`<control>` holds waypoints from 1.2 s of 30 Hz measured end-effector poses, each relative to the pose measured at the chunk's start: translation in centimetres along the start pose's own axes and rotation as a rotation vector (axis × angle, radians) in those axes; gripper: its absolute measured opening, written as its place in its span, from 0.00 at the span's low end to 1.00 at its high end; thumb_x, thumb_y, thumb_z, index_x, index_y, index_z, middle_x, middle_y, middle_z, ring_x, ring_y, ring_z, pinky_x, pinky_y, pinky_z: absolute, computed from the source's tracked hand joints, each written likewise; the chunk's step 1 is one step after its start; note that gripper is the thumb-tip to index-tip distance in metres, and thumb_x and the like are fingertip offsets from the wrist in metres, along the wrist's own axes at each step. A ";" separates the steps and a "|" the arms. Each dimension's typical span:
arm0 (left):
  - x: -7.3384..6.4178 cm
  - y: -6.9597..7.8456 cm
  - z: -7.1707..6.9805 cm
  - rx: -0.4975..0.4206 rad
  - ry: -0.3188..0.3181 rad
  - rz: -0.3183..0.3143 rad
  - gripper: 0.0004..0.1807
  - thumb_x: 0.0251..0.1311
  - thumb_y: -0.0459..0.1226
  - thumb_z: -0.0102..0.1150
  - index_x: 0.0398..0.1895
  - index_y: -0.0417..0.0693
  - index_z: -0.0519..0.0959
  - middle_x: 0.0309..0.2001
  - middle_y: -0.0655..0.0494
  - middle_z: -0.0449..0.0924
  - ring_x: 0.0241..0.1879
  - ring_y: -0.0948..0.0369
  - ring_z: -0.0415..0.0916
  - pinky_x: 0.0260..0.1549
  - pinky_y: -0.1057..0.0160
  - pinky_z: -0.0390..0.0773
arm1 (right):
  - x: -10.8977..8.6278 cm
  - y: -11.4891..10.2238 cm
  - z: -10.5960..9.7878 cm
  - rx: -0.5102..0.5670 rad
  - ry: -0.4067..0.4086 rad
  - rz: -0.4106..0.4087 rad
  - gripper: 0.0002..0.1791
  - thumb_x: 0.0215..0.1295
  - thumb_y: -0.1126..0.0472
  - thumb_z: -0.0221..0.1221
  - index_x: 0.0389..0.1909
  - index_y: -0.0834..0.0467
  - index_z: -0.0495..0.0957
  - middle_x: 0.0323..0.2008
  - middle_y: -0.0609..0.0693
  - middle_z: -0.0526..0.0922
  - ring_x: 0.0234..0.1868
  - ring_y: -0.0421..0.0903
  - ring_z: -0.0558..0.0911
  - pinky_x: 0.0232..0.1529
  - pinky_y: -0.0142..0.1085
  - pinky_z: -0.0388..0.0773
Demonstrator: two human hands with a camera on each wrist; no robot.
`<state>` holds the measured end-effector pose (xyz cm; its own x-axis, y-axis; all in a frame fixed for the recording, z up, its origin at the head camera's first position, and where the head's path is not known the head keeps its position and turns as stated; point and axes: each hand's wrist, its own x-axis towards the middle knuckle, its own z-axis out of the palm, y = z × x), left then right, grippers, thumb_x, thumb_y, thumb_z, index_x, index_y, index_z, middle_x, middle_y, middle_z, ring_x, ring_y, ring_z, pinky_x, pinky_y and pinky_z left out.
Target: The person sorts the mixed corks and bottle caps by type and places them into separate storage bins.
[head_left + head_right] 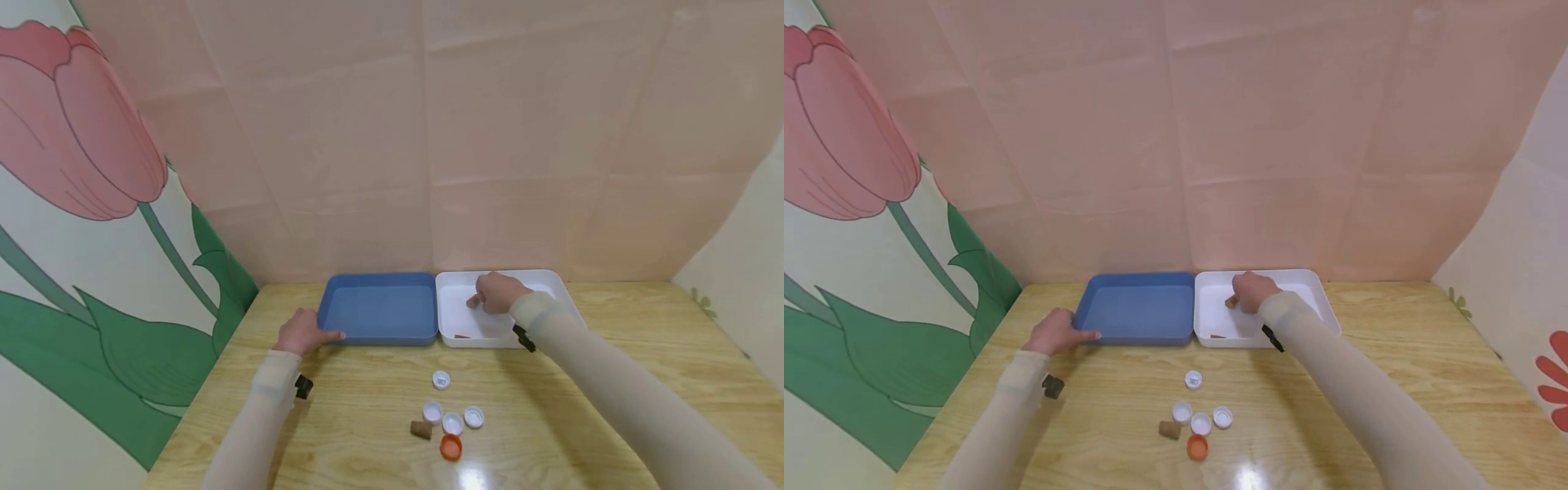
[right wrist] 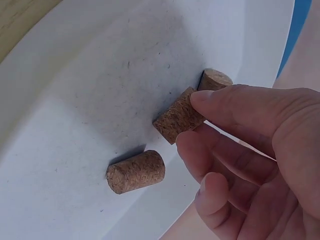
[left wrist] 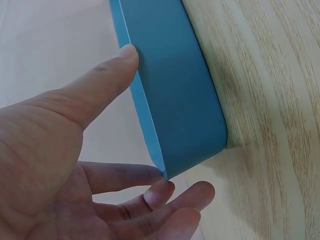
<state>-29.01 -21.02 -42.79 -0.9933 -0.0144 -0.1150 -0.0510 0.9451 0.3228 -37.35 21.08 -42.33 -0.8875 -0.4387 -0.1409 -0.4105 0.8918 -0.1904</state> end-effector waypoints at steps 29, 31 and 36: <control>0.2 0.1 -0.1 0.008 -0.015 -0.013 0.42 0.51 0.61 0.71 0.52 0.33 0.76 0.49 0.39 0.75 0.37 0.54 0.73 0.31 0.55 0.76 | 0.4 -0.6 -0.9 0.076 0.015 0.015 0.07 0.57 0.62 0.69 0.33 0.60 0.81 0.33 0.51 0.80 0.30 0.48 0.77 0.28 0.39 0.74; 0.2 0.0 -0.1 0.009 -0.014 -0.012 0.42 0.51 0.61 0.71 0.52 0.32 0.76 0.49 0.39 0.75 0.37 0.53 0.74 0.31 0.54 0.76 | 0.2 -1.1 -1.0 0.078 0.021 -0.001 0.09 0.60 0.59 0.69 0.35 0.60 0.81 0.33 0.52 0.81 0.30 0.48 0.78 0.29 0.39 0.75; 0.2 0.0 -0.1 0.013 -0.013 -0.009 0.42 0.51 0.61 0.71 0.53 0.32 0.76 0.49 0.38 0.75 0.38 0.53 0.74 0.32 0.53 0.77 | -0.7 -2.7 -1.5 0.085 0.073 -0.100 0.09 0.59 0.63 0.68 0.37 0.63 0.82 0.30 0.51 0.82 0.31 0.47 0.79 0.35 0.42 0.77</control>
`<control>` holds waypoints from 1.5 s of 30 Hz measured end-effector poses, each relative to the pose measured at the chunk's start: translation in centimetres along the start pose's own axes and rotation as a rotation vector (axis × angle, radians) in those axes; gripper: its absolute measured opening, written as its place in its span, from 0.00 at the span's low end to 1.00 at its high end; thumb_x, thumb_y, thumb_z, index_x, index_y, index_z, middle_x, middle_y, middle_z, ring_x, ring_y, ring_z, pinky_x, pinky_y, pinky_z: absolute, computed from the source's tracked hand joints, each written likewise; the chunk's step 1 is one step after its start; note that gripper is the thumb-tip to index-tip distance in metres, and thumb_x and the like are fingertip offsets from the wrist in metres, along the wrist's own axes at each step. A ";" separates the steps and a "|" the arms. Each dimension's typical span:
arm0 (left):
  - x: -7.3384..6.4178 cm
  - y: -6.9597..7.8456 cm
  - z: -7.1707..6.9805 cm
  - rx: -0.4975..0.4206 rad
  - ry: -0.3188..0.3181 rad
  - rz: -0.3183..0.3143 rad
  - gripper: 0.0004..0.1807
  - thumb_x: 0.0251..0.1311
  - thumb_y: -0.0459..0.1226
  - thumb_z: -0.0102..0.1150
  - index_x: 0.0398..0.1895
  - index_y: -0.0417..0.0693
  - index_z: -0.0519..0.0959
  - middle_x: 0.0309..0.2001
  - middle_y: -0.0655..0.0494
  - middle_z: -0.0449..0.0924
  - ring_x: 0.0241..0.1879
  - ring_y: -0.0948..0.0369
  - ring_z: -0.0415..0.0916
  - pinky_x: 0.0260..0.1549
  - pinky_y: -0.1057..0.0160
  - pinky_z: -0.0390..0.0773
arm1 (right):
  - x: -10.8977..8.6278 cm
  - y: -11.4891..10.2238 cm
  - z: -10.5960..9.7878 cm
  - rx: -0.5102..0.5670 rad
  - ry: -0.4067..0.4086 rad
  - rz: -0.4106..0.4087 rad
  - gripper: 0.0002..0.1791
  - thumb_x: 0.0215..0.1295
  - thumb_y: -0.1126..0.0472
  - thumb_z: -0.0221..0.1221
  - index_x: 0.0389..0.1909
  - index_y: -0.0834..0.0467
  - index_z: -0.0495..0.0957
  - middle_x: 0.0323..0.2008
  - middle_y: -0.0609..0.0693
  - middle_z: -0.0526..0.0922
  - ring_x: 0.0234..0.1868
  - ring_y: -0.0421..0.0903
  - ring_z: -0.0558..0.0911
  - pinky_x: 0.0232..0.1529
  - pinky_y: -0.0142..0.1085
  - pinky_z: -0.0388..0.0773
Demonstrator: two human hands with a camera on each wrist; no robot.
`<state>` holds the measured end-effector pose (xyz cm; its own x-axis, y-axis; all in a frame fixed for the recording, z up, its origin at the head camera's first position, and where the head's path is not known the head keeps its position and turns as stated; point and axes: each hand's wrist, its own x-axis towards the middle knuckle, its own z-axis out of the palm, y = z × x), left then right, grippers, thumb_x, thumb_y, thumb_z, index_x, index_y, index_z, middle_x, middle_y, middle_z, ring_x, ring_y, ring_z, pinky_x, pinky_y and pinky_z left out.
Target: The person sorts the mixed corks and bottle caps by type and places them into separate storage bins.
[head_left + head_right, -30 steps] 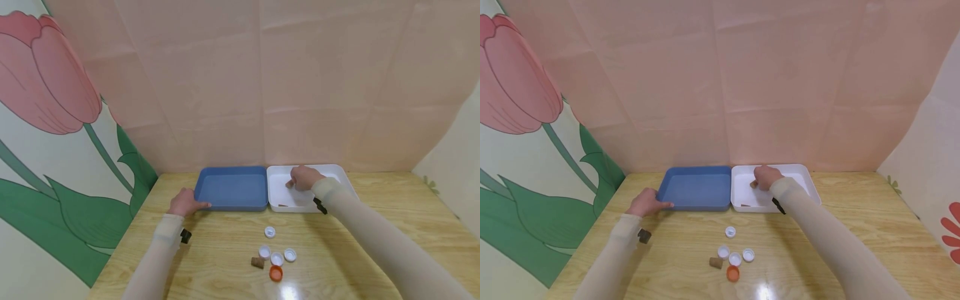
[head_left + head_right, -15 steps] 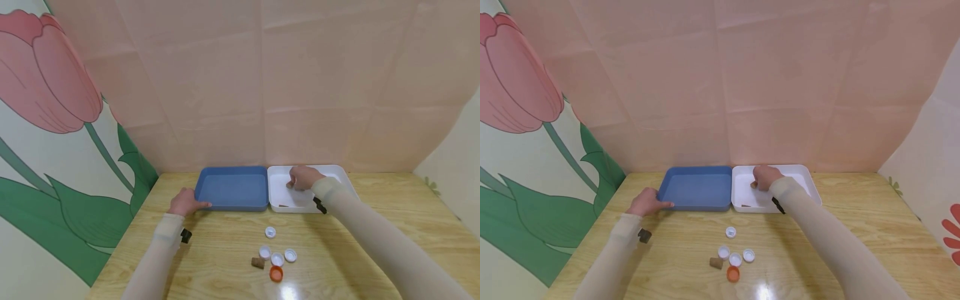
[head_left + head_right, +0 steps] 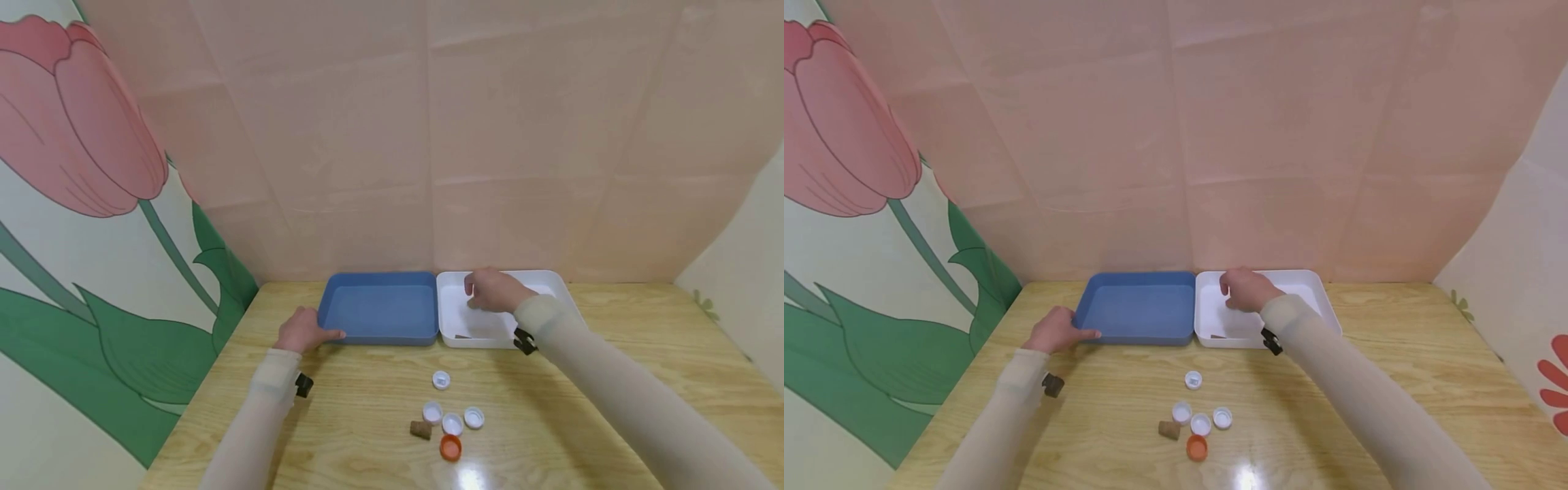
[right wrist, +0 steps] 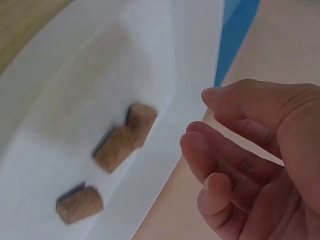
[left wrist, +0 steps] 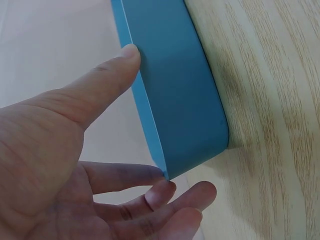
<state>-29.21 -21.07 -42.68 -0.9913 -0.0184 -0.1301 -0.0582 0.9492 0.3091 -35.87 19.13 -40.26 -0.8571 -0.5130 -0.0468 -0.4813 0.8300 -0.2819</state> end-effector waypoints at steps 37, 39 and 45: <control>0.4 0.0 0.1 -0.002 0.005 -0.013 0.39 0.50 0.61 0.71 0.46 0.34 0.77 0.44 0.42 0.76 0.34 0.54 0.72 0.27 0.58 0.72 | -8.4 -15.3 7.9 0.014 -0.136 -0.373 0.09 0.58 0.56 0.70 0.39 0.52 0.85 0.32 0.40 0.79 0.31 0.34 0.74 0.34 0.30 0.76; 0.4 -0.1 0.1 -0.002 0.006 -0.010 0.39 0.50 0.61 0.71 0.46 0.34 0.77 0.44 0.41 0.76 0.34 0.54 0.72 0.27 0.58 0.72 | -8.5 -15.6 8.3 0.021 -0.146 -0.381 0.08 0.58 0.56 0.70 0.38 0.51 0.85 0.31 0.39 0.78 0.30 0.33 0.73 0.33 0.29 0.75; 0.3 -0.1 0.2 -0.013 0.008 -0.009 0.38 0.49 0.61 0.72 0.45 0.35 0.77 0.40 0.44 0.76 0.32 0.55 0.72 0.24 0.59 0.71 | -8.7 -16.4 9.4 0.027 -0.167 -0.430 0.07 0.58 0.59 0.69 0.37 0.51 0.84 0.31 0.38 0.77 0.29 0.30 0.71 0.31 0.25 0.72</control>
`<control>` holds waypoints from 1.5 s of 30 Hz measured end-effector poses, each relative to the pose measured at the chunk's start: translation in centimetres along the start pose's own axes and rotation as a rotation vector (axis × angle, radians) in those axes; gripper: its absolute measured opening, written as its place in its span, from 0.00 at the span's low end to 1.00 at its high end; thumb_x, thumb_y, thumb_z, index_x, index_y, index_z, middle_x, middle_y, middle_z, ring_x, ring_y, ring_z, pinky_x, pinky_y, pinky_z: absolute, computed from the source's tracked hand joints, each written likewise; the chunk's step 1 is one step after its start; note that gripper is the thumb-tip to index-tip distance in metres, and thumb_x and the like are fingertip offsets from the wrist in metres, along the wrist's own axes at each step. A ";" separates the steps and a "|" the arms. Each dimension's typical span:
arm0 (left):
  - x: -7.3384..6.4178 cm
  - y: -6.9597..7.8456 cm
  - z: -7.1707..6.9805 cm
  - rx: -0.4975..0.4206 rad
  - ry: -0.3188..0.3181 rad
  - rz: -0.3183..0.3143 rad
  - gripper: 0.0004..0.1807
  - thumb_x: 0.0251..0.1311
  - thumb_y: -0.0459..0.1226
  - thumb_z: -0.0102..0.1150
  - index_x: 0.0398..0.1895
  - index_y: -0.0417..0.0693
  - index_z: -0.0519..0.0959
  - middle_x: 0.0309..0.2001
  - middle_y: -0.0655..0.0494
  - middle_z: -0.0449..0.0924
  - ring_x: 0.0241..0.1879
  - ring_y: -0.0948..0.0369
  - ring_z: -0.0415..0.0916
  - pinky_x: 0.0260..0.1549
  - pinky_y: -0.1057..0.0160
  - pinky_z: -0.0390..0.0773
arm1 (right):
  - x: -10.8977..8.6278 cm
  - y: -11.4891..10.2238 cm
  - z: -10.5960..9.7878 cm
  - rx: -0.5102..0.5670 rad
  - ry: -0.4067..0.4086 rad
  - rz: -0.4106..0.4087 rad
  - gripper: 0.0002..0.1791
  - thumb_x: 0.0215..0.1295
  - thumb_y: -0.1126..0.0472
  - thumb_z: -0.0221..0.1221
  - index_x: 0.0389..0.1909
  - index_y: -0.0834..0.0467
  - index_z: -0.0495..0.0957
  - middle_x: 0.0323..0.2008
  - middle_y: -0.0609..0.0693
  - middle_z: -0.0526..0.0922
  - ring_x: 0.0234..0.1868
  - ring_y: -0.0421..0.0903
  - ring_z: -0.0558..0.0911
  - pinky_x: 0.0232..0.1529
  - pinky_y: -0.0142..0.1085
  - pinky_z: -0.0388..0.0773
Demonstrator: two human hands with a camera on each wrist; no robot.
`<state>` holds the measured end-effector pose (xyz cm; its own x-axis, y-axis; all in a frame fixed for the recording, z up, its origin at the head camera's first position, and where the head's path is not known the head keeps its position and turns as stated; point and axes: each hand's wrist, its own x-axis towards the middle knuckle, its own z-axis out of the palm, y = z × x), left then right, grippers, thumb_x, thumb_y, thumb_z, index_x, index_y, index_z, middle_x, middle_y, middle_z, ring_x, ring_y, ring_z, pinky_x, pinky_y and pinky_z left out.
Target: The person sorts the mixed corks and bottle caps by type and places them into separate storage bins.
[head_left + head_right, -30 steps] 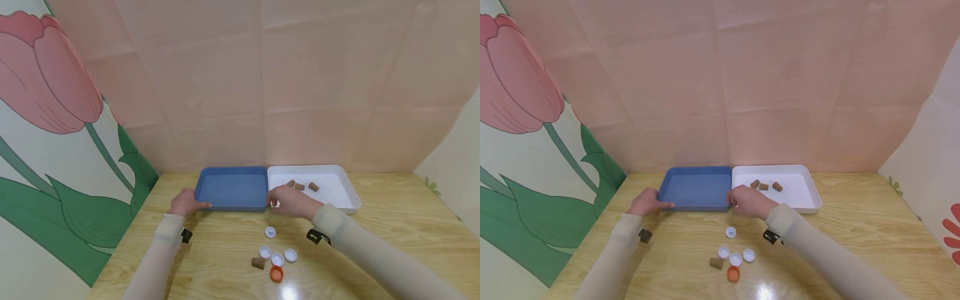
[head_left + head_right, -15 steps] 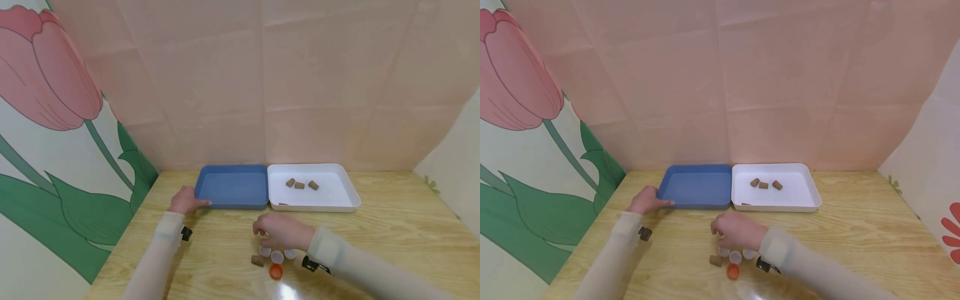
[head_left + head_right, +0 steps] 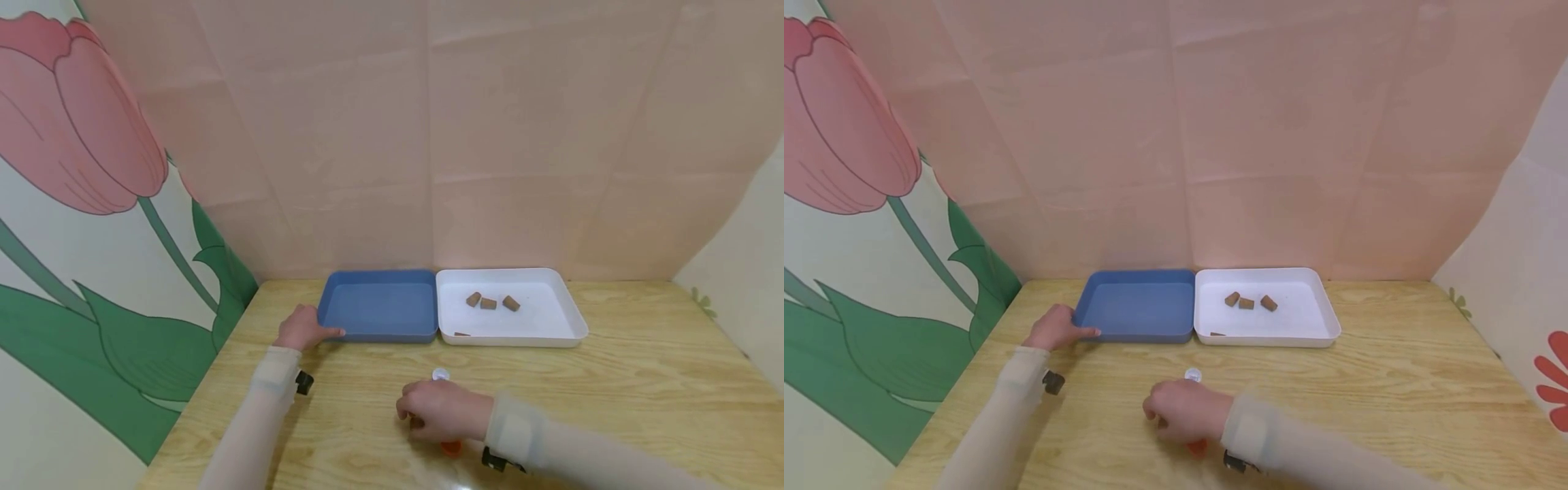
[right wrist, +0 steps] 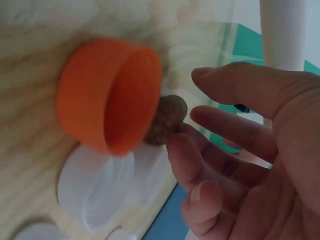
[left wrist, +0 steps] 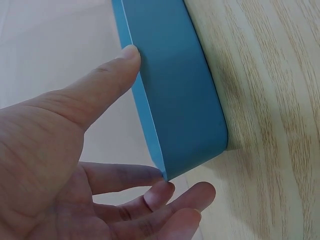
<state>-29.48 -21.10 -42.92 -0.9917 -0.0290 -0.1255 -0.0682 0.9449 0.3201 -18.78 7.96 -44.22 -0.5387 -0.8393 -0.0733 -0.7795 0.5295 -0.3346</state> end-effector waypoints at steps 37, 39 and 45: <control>-0.5 0.2 -0.1 -0.007 0.006 0.014 0.37 0.51 0.59 0.72 0.45 0.33 0.78 0.40 0.43 0.76 0.30 0.55 0.72 0.23 0.59 0.71 | -0.1 -0.6 -0.2 -0.055 0.053 -0.014 0.06 0.55 0.66 0.68 0.31 0.51 0.84 0.28 0.38 0.77 0.28 0.31 0.72 0.29 0.26 0.72; -0.4 0.1 0.0 -0.006 0.006 0.015 0.37 0.51 0.59 0.72 0.44 0.33 0.78 0.39 0.43 0.76 0.30 0.55 0.72 0.23 0.59 0.71 | -0.2 -0.4 -0.6 -0.048 0.065 -0.004 0.06 0.55 0.66 0.68 0.30 0.51 0.83 0.27 0.38 0.76 0.28 0.32 0.71 0.28 0.26 0.71; -0.4 0.1 0.0 -0.002 0.005 0.016 0.37 0.51 0.59 0.72 0.45 0.33 0.78 0.40 0.43 0.76 0.30 0.55 0.72 0.23 0.59 0.72 | -0.6 0.4 -1.6 -0.011 0.087 0.017 0.06 0.56 0.67 0.68 0.29 0.53 0.82 0.26 0.38 0.74 0.27 0.33 0.70 0.30 0.27 0.71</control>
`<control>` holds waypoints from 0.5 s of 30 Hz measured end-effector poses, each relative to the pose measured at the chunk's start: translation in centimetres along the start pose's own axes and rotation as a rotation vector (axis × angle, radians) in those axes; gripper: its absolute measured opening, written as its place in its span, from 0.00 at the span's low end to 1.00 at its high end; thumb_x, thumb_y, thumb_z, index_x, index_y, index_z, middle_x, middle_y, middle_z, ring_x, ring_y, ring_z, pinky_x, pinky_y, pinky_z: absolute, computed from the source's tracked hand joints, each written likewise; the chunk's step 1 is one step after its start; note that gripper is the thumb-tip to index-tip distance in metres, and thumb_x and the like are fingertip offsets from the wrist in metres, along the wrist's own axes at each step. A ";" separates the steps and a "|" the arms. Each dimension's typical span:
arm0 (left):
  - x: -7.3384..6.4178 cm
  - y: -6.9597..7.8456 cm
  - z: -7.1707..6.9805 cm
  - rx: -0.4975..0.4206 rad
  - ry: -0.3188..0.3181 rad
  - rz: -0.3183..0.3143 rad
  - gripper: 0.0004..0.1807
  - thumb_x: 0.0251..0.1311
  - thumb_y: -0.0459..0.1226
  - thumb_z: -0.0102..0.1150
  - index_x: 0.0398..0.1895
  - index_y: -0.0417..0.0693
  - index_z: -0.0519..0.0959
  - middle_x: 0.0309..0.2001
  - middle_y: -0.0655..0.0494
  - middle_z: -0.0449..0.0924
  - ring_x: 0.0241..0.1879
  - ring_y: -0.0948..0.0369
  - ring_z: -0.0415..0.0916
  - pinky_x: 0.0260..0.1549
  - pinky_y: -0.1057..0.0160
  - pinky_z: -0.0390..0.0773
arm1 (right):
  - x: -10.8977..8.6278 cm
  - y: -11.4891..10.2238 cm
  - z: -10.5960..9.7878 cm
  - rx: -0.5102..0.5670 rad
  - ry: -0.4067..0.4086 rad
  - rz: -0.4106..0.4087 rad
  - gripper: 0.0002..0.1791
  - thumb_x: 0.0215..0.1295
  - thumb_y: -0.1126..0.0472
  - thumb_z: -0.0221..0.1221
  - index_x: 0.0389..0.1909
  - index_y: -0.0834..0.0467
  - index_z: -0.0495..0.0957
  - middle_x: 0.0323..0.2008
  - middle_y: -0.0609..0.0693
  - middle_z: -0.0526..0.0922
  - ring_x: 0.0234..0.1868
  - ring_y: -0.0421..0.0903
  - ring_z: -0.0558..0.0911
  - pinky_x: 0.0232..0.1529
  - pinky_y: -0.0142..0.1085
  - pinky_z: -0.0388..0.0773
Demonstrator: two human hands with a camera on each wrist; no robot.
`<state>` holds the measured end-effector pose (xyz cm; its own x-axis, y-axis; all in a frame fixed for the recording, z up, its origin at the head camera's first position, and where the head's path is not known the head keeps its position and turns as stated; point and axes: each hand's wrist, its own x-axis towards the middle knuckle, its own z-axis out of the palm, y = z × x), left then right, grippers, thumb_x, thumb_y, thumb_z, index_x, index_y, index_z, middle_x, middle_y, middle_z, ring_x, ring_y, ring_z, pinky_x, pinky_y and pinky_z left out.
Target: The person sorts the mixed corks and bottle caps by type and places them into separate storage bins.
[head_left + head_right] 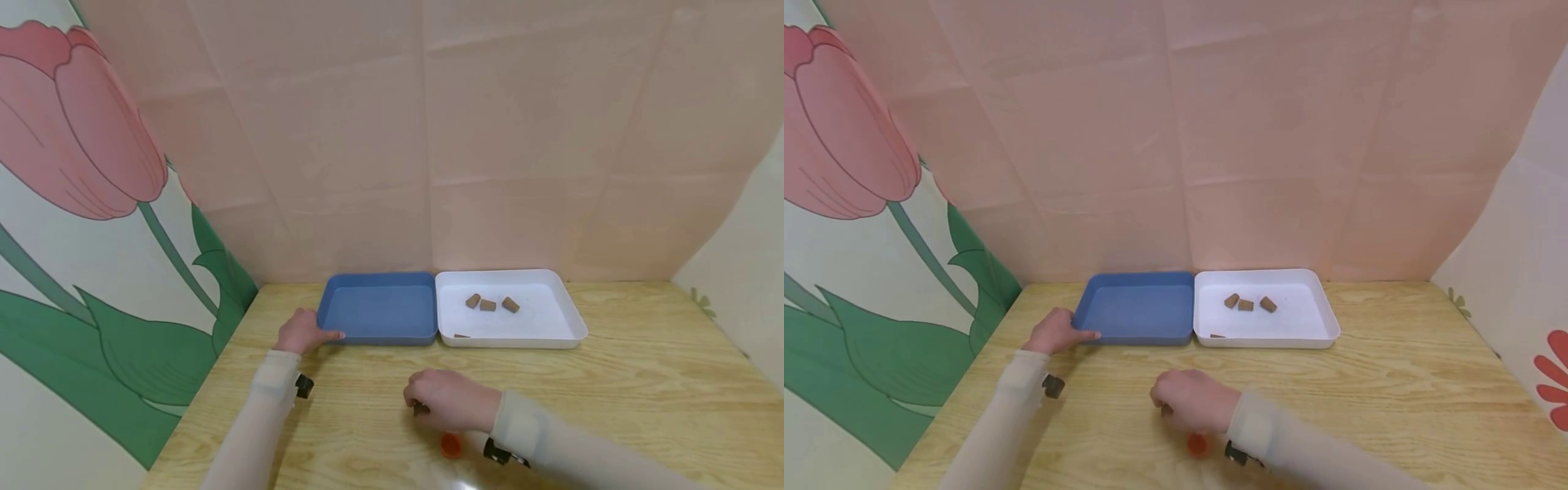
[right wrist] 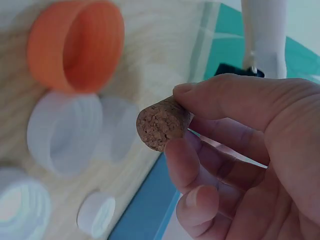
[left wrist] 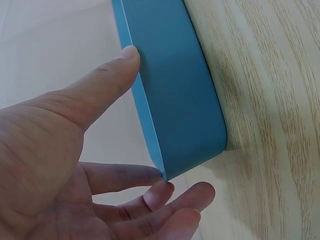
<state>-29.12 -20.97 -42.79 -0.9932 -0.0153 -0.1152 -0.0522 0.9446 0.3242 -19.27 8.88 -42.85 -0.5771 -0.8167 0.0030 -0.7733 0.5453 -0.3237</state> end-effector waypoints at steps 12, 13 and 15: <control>0.0 0.1 0.0 0.001 -0.001 -0.011 0.38 0.51 0.60 0.72 0.45 0.33 0.78 0.39 0.44 0.76 0.30 0.55 0.72 0.24 0.59 0.72 | -1.0 2.8 -1.6 -0.009 0.111 0.013 0.06 0.54 0.68 0.68 0.27 0.55 0.81 0.25 0.41 0.75 0.26 0.34 0.69 0.28 0.28 0.71; 0.0 0.1 0.0 0.004 0.000 -0.014 0.38 0.50 0.60 0.72 0.45 0.33 0.78 0.39 0.44 0.76 0.31 0.55 0.71 0.24 0.59 0.71 | -1.1 3.0 -1.8 -0.005 0.121 0.011 0.06 0.54 0.68 0.67 0.27 0.55 0.80 0.25 0.41 0.75 0.26 0.34 0.68 0.28 0.28 0.71; 0.1 0.2 0.0 0.007 0.004 -0.016 0.38 0.50 0.60 0.72 0.45 0.33 0.78 0.39 0.44 0.76 0.31 0.55 0.71 0.25 0.59 0.71 | -1.3 3.6 -2.1 -0.010 0.143 0.013 0.06 0.53 0.68 0.67 0.26 0.55 0.80 0.25 0.42 0.75 0.26 0.34 0.69 0.29 0.29 0.71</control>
<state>-29.21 -20.80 -42.78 -0.9926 -0.0316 -0.1170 -0.0674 0.9465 0.3156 -21.88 12.28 -42.02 -0.6181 -0.7746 0.1340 -0.7676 0.5581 -0.3151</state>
